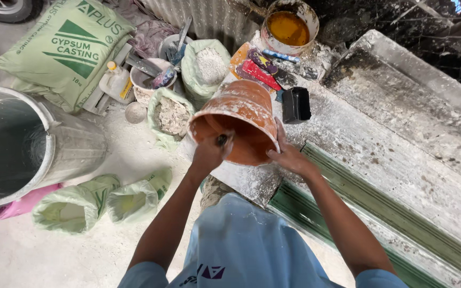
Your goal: The person breaks up hardened plaster chunks inside a terracotta bowl, carries the bowl to a water tap, fills a pink plastic cup with water and pours it into the bowl, then scoops gypsum casting powder from a plastic-lined bag into the bowl and mixes it by hand into a slurry.
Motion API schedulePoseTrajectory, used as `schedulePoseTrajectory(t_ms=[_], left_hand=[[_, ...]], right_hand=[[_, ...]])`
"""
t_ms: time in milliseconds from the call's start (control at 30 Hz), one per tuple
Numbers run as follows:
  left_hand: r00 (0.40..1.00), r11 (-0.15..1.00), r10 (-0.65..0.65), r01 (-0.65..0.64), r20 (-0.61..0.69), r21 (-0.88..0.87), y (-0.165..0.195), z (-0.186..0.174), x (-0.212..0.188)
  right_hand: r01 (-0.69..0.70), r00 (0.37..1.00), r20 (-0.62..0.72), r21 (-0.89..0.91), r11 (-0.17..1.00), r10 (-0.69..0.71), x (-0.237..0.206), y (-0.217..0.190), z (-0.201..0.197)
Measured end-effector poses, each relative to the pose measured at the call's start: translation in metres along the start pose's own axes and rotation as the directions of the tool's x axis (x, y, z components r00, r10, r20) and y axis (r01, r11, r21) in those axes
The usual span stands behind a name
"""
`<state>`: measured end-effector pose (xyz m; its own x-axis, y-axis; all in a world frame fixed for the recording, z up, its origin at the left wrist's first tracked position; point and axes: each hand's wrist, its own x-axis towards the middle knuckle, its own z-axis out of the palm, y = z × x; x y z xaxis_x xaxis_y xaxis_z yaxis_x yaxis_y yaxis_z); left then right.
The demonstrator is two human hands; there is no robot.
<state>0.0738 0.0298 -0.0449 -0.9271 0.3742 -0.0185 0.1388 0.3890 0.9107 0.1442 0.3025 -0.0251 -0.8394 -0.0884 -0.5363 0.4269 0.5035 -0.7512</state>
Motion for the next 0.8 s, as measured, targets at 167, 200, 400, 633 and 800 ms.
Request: schedulePoseTrajectory(t_ms=[167, 200, 400, 633, 800], left_hand=[[0.938, 0.993, 0.118, -0.112, -0.325, 0.040, -0.001, 0.040, 0.038], [0.938, 0.994, 0.101, -0.081, -0.331, 0.074, -0.003, 0.050, 0.041], [0.991, 0.923, 0.130, -0.132, -0.028, -0.363, -0.013, 0.059, 0.006], [0.993, 0.985, -0.056, 0.073, -0.108, 0.154, -0.021, -0.005, -0.021], [0.992, 0.822, -0.015, 0.082, 0.122, -0.563, 0.003, 0.068, -0.025]], right_hand=[[-0.107, 0.994, -0.012, 0.029, 0.994, 0.108, -0.003, 0.000, 0.041], [-0.137, 0.989, -0.051, 0.024, 0.990, 0.138, -0.004, 0.000, 0.048], [-0.022, 0.976, -0.217, -0.002, 1.000, 0.021, -0.006, 0.010, 0.060], [-0.042, 0.956, -0.278, 0.177, 0.983, 0.091, -0.006, 0.020, 0.087], [0.127, 0.980, -0.183, 0.270, 0.955, -0.079, -0.004, 0.001, 0.060]])
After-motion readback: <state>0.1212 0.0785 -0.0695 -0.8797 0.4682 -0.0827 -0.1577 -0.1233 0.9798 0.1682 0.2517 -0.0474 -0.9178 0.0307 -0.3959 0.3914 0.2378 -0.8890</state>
